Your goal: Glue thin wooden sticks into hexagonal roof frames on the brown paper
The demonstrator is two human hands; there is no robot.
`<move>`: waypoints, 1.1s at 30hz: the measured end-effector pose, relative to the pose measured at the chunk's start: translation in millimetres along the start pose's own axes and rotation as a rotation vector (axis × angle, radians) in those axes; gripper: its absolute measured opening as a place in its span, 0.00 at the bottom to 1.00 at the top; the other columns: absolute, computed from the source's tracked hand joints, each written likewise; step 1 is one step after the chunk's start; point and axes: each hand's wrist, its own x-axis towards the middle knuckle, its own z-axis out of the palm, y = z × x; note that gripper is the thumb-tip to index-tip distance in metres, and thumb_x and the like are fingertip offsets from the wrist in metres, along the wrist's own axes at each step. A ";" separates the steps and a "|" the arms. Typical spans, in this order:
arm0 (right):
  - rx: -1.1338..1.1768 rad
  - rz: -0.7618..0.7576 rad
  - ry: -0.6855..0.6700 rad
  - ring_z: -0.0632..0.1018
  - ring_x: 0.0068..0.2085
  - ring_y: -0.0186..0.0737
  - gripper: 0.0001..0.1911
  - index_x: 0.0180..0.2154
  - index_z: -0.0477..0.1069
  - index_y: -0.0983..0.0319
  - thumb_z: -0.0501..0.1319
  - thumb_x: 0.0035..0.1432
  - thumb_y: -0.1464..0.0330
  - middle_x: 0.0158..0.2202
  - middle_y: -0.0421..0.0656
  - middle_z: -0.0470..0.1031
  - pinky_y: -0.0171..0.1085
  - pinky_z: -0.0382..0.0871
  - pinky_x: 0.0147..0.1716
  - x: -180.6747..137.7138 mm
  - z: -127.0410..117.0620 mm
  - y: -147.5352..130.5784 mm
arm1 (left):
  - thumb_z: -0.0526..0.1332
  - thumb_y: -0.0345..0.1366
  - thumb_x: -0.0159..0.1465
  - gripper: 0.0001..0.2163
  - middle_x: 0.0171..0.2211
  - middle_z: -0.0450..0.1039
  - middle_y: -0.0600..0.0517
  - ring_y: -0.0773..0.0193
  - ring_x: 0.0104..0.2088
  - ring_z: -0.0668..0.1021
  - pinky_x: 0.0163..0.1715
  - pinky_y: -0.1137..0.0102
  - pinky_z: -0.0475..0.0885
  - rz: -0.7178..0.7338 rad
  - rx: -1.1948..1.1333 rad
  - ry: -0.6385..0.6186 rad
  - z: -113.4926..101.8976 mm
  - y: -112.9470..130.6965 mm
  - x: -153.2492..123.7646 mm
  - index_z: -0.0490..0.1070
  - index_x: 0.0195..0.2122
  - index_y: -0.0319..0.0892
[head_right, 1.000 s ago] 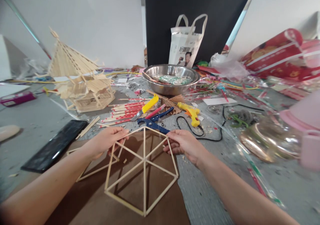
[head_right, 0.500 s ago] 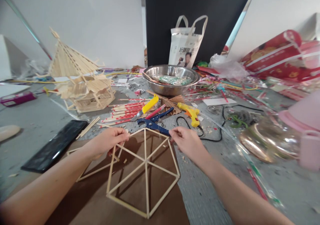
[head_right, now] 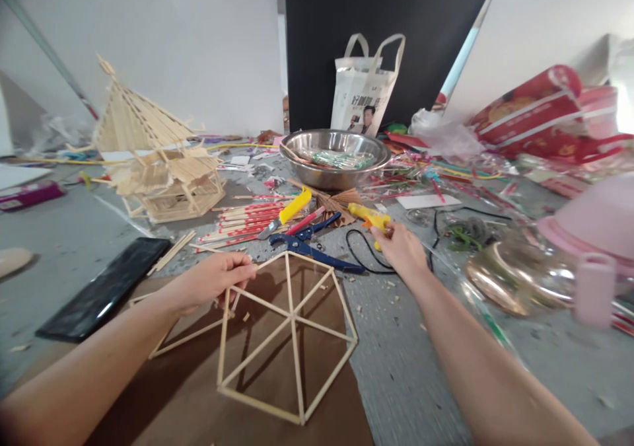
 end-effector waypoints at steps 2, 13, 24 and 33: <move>0.025 -0.002 -0.012 0.71 0.39 0.51 0.23 0.39 0.67 0.66 0.54 0.44 0.58 0.36 0.53 0.72 0.42 0.61 0.34 3.8 3.1 2.0 | 0.54 0.45 0.52 0.12 0.14 0.59 0.59 0.73 0.13 0.64 0.13 0.77 0.61 0.001 -0.001 -0.012 -0.1 0.9 -0.7 0.60 0.21 0.40; 0.580 0.134 -0.124 0.71 0.27 0.37 0.17 0.36 0.67 0.63 0.56 0.40 0.67 0.28 0.43 0.71 0.33 0.61 0.24 -11.0 -18.9 -11.1 | 0.55 0.45 0.52 0.13 0.22 0.71 0.53 0.71 0.13 0.69 0.11 0.79 0.57 -0.042 -0.122 -0.123 0.6 -1.6 -0.3 0.57 0.29 0.41; 1.270 0.113 -0.780 0.61 0.16 0.26 0.09 0.31 0.66 0.63 0.56 0.43 0.68 0.18 0.35 0.59 0.28 0.59 0.14 -40.7 -42.8 -32.5 | 0.56 0.43 0.53 0.12 0.20 0.70 0.55 0.72 0.14 0.69 0.13 0.78 0.61 0.073 -0.214 -0.098 -18.5 -12.1 6.2 0.57 0.29 0.40; 1.405 0.116 -0.678 0.74 0.31 0.37 0.07 0.26 0.66 0.60 0.61 0.39 0.69 0.34 0.42 0.70 0.33 0.71 0.26 -47.5 -41.9 -31.3 | 0.56 0.42 0.54 0.11 0.19 0.68 0.56 0.74 0.13 0.68 0.12 0.80 0.60 0.074 -0.201 -0.054 -27.8 -10.1 6.6 0.59 0.28 0.40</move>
